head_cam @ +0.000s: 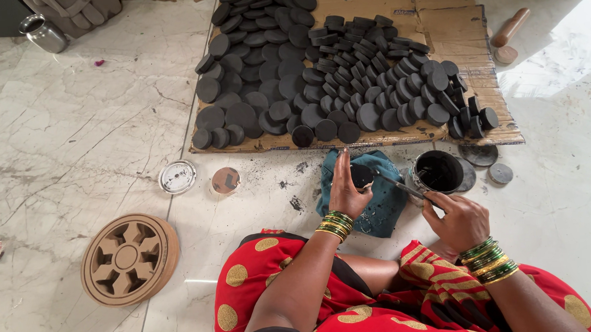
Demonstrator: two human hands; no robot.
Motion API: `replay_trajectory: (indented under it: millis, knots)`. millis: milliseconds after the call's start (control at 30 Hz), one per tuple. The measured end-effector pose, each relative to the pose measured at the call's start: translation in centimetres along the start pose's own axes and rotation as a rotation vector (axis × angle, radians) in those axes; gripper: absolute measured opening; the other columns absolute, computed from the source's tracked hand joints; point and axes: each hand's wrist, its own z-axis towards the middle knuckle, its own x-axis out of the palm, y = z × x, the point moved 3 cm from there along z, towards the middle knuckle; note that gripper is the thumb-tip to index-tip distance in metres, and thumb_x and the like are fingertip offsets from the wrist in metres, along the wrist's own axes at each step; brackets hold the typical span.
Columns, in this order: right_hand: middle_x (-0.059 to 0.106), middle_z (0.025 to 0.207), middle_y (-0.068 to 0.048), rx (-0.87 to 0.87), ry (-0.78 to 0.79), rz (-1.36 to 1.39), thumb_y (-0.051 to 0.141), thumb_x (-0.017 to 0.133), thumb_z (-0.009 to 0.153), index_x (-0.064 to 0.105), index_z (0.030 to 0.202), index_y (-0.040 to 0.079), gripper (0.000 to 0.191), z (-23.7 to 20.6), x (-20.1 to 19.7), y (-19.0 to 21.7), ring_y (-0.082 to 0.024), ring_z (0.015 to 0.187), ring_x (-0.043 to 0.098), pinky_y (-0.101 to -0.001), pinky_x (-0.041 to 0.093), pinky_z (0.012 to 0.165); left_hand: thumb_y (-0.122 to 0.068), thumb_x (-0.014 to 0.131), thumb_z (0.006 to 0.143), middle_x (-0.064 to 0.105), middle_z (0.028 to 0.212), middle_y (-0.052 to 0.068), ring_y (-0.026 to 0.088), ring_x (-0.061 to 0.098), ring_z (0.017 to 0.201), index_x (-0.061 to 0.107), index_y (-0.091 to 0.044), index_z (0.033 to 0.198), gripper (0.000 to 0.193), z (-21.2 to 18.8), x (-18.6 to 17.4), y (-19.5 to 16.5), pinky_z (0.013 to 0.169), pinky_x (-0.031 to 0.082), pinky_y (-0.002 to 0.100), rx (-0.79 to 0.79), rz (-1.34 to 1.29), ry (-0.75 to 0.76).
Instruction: The person sits on the floor coating small round discs with black paste. They hold a disc in one hand, dip a small flat tool into a container of black paste, spread the paste over the disc's surface, and set the finished disc aside with a large batch of already coated discs on cardboard.
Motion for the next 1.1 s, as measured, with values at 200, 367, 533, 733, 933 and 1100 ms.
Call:
replay_trajectory:
  millis: [200, 367, 533, 733, 933, 1100]
  knots:
    - [0.071, 0.068, -0.004, 0.001, -0.003, -0.003, 0.036, 0.072, 0.088, 0.079, 0.105, 0.022, 0.024, -0.1, 0.1, 0.1, -0.023, 0.061, 0.069, -0.0384, 0.054, 0.058, -0.011, 0.083, 0.071, 0.031, 0.163, 0.025, 0.042, 0.035, 0.15, 0.013, -0.014, 0.164, 0.116, -0.1, 0.0, 0.1, 0.118, 0.039, 0.048, -0.006, 0.007, 0.015]
    - [0.07, 0.066, -0.004, 0.017, 0.067, -0.037, 0.038, 0.071, 0.089, 0.079, 0.104, 0.023, 0.023, 0.0, 0.5, -0.3, -0.023, 0.06, 0.069, -0.039, 0.055, 0.059, -0.011, 0.083, 0.074, 0.03, 0.163, 0.026, 0.043, 0.034, 0.15, 0.012, -0.014, 0.164, 0.115, -0.1, 0.0, 0.1, 0.118, 0.039, 0.048, -0.04, 0.018, 0.008]
    - [0.07, 0.068, -0.004, 0.024, 0.03, -0.022, 0.037, 0.071, 0.088, 0.079, 0.106, 0.022, 0.025, 0.1, 0.5, -0.4, -0.024, 0.06, 0.069, -0.0394, 0.054, 0.056, -0.011, 0.084, 0.072, 0.03, 0.162, 0.026, 0.043, 0.034, 0.15, 0.012, -0.013, 0.163, 0.116, 0.0, 0.1, 0.2, 0.118, 0.037, 0.048, -0.018, 0.006, 0.004]
    - [0.069, 0.065, -0.005, 0.022, 0.033, -0.045, 0.035, 0.072, 0.089, 0.079, 0.107, 0.023, 0.023, 0.1, 0.8, -0.6, -0.023, 0.06, 0.069, -0.0387, 0.053, 0.057, -0.012, 0.084, 0.072, 0.031, 0.162, 0.025, 0.042, 0.034, 0.15, 0.013, -0.012, 0.163, 0.115, 0.0, 0.2, 0.3, 0.119, 0.037, 0.048, -0.015, 0.013, -0.006]
    - [0.073, 0.073, -0.005, 0.04, -0.076, 0.092, 0.032, 0.074, 0.09, 0.078, 0.106, 0.018, 0.022, 0.1, 1.4, -2.0, -0.021, 0.057, 0.067, -0.035, 0.051, 0.056, -0.011, 0.083, 0.073, 0.031, 0.163, 0.024, 0.041, 0.034, 0.15, 0.013, -0.012, 0.164, 0.115, 0.2, 0.2, 0.4, 0.119, 0.037, 0.047, -0.03, 0.03, 0.008]
    - [0.071, 0.065, -0.005, 0.378, 0.083, 0.293, 0.032, 0.074, 0.092, 0.081, 0.112, 0.017, 0.025, 0.2, 3.4, -4.8, -0.02, 0.051, 0.062, -0.0342, 0.046, 0.053, -0.011, 0.082, 0.074, 0.03, 0.163, 0.024, 0.041, 0.033, 0.15, 0.014, -0.012, 0.163, 0.112, 0.1, 0.5, 0.4, 0.119, 0.037, 0.048, -0.018, 0.028, 0.002]
